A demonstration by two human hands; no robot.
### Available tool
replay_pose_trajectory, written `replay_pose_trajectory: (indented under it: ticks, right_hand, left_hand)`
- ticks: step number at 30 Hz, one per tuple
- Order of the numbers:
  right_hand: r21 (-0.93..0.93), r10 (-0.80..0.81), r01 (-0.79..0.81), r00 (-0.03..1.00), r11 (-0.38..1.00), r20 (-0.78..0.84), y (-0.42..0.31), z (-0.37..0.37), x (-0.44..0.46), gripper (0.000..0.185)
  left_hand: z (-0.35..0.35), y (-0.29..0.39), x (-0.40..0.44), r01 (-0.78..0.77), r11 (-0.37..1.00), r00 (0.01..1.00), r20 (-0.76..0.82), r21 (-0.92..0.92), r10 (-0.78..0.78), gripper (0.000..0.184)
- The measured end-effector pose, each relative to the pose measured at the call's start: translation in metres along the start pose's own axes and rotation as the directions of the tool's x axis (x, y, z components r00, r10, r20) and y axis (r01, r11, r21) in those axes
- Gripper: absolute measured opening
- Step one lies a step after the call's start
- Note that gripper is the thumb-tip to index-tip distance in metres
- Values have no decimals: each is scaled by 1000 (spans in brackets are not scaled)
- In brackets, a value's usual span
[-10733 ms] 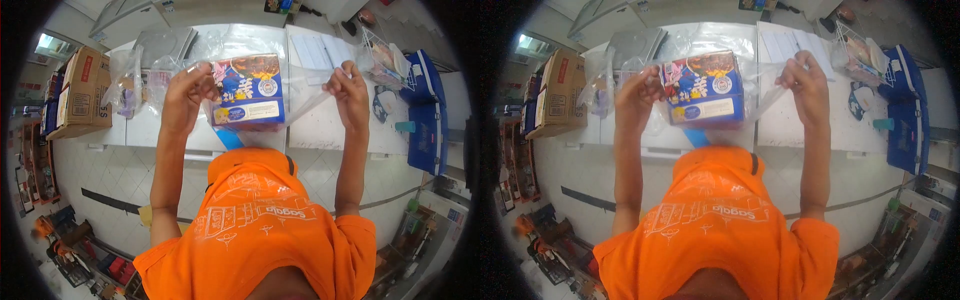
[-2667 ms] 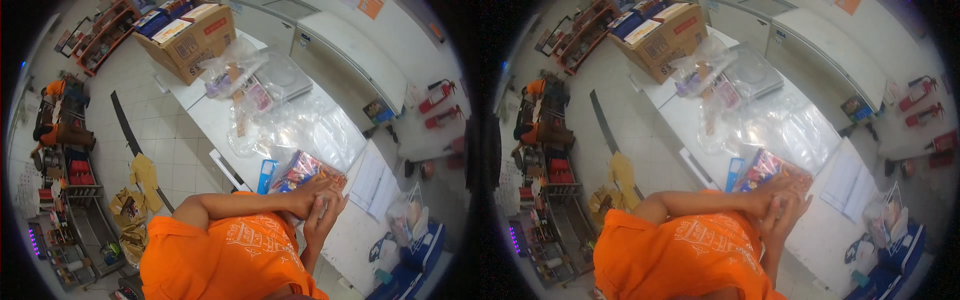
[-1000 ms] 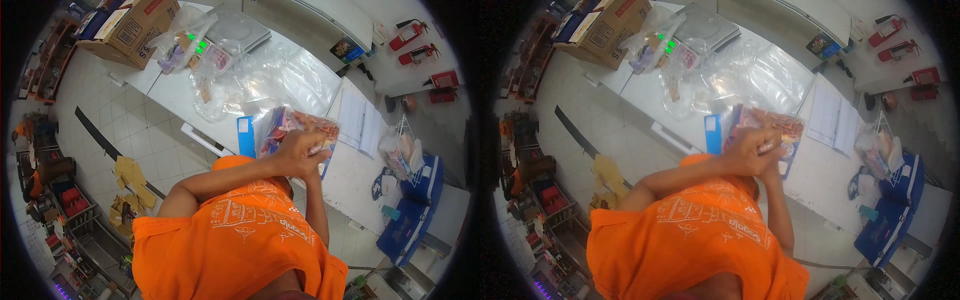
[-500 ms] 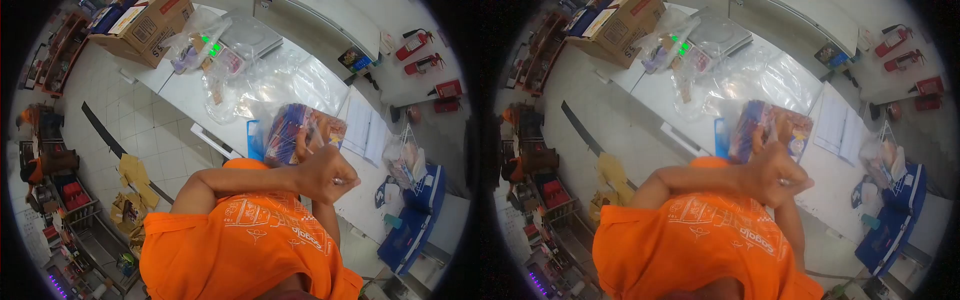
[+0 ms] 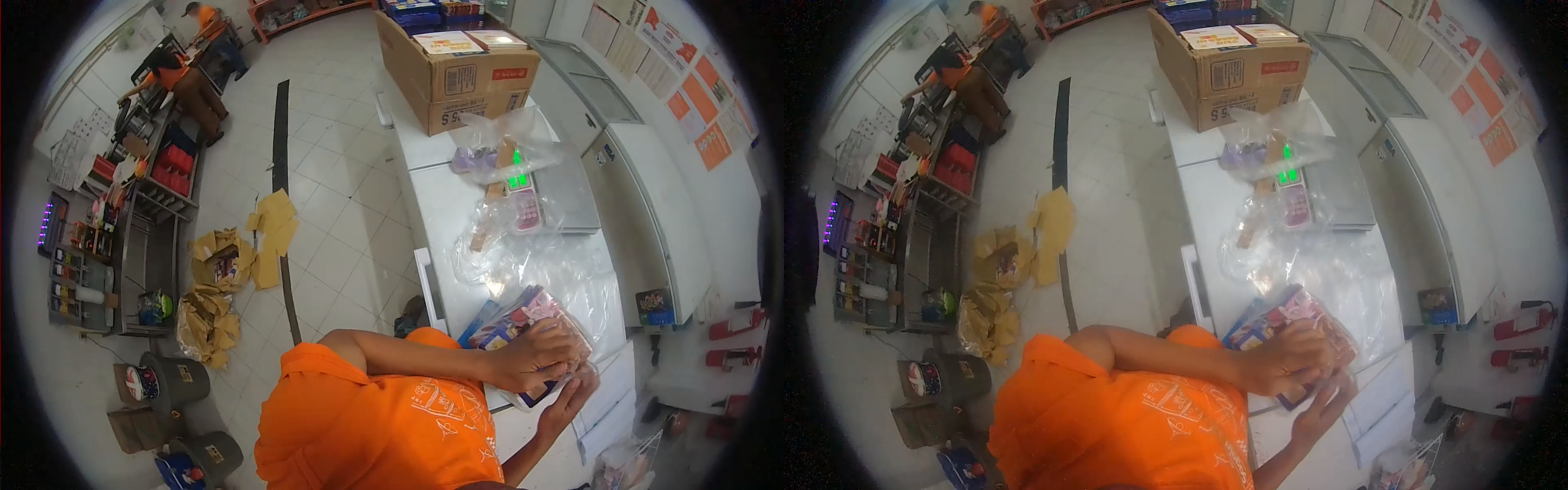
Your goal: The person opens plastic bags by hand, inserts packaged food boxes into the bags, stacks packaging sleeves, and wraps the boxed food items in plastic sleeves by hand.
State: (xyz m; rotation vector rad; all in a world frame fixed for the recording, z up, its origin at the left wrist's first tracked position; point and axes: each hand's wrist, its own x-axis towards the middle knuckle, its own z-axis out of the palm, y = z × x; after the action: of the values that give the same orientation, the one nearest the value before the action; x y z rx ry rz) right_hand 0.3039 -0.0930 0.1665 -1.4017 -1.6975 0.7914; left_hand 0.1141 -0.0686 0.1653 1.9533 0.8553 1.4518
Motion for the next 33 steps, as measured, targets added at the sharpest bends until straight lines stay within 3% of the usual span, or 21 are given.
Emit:
replay_pose_trajectory:
  ticks: [3, 6, 7, 9, 15, 16, 18, 21, 23, 25, 27, 30, 33]
  right_hand:
    - [9, -44, 46, 994, 999, -97, 9, 23, 1, 39]
    - [248, 178, -139, 973, 959, -144, 20, 33, 9, 39]
    - [236, 107, -61, 976, 970, -188, 18, 35, 12, 40]
    - [197, 95, -74, 990, 978, -103, 19, 32, 13, 45]
    - [187, -46, 45, 999, 981, 2, 34, 19, 11, 57]
    - [192, -48, 43, 999, 980, 23, 43, 18, 10, 58]
    - [152, -53, 71, 991, 986, -120, 49, 25, 10, 60]
    - [200, 16, 27, 977, 979, -213, 41, 31, 13, 59]
    - [181, 31, 11, 974, 983, -226, 38, 32, 12, 53]
    - [74, -18, 36, 972, 997, -233, 38, 33, 11, 44]
    - [72, 24, -14, 990, 997, -140, 38, 27, 11, 37]
    - [72, -67, 71, 996, 995, -56, 44, 14, 16, 29]
    - [65, -125, 125, 992, 990, -8, 39, 10, 14, 23]
  left_hand:
    - [18, -25, -8, -47, 999, 998, 33, -1, 47, 28]
    - [22, -41, -13, 142, 987, 976, 178, -79, -126, 32]
    - [23, -43, -15, 186, 979, 961, 222, -79, -165, 31]
    - [14, -36, -9, 268, 961, 920, 313, -69, -234, 32]
    - [9, -43, 1, 141, 933, 908, 419, -331, 11, 32]
    - [8, -41, 5, 218, 893, 893, 449, -394, -20, 29]
    - [7, -37, 11, 364, 783, 858, 510, -505, -71, 23]
    - [13, -44, 3, 428, 870, 852, 433, -247, -296, 33]
    - [29, -62, -4, 203, 955, 924, 366, -214, -115, 50]
    - [37, -73, -8, 246, 948, 900, 411, -203, -146, 67]
    - [2, -31, 18, 542, 819, 747, 554, -187, -368, 81]
    - [4, -32, 20, 533, 807, 769, 544, -254, -336, 79]
    - [-8, -17, 32, 574, 798, 713, 590, -181, -379, 77]
